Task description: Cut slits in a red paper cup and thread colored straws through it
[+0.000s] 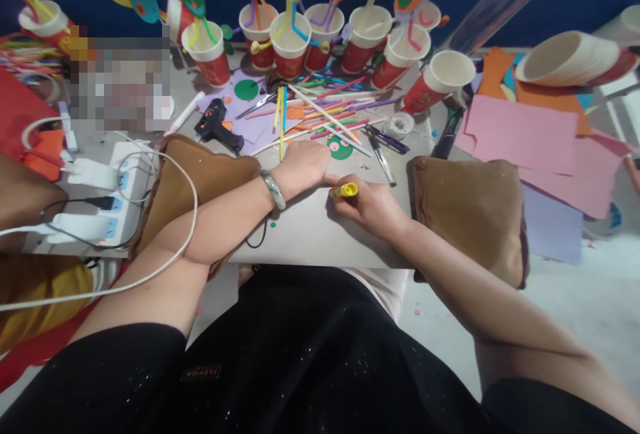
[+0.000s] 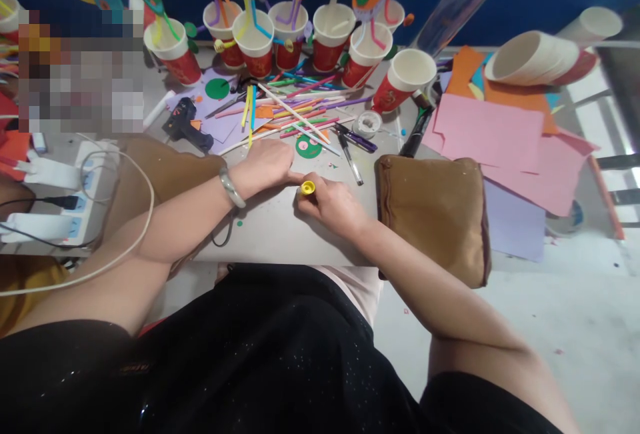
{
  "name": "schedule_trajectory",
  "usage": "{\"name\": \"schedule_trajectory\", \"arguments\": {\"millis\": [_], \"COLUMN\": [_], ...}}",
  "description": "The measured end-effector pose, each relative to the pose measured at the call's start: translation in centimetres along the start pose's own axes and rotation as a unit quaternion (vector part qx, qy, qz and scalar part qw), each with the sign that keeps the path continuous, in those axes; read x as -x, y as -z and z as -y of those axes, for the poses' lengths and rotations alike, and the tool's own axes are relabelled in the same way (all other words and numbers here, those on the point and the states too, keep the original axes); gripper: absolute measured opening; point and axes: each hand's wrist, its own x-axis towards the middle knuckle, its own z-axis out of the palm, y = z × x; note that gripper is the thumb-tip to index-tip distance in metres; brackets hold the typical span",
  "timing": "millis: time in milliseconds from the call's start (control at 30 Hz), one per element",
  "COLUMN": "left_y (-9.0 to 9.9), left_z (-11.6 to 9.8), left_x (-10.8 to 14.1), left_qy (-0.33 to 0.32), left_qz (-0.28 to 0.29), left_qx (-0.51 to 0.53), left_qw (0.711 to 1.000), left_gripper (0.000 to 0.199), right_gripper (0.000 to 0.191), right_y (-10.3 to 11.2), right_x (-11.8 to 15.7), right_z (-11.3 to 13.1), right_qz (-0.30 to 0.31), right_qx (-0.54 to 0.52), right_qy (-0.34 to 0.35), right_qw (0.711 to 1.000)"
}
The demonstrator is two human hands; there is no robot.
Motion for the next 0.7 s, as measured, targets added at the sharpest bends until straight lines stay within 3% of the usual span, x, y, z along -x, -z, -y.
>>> {"name": "schedule_trajectory", "arguments": {"millis": [133, 267, 367, 567, 700], "left_y": [0.1, -0.1, -0.2, 0.2, 0.2], "left_z": [0.0, 0.1, 0.1, -0.1, -0.1], "left_x": [0.0, -0.1, -0.1, 0.1, 0.0], "left_qy": [-0.003, -0.008, -0.011, 0.007, 0.017], "left_qz": [0.004, -0.002, -0.004, 0.011, 0.016], "left_qx": [-0.011, -0.016, -0.005, 0.003, 0.009], "left_qw": [1.0, 1.0, 1.0, 1.0, 1.0], "left_gripper": [0.07, 0.068, 0.068, 0.069, 0.067], "right_gripper": [0.018, 0.016, 0.016, 0.013, 0.01], "right_y": [-0.2, 0.6, 0.9, 0.4, 0.8], "right_x": [0.5, 1.3, 1.3, 0.8, 1.2], "right_z": [0.2, 0.1, -0.1, -0.2, -0.3], "right_qz": [0.007, 0.019, -0.016, -0.035, -0.017], "right_qx": [0.037, -0.044, -0.088, -0.007, -0.037], "right_qy": [0.0, -0.019, -0.046, -0.051, -0.052], "right_qw": [0.999, 0.999, 0.995, 0.998, 0.998]}}
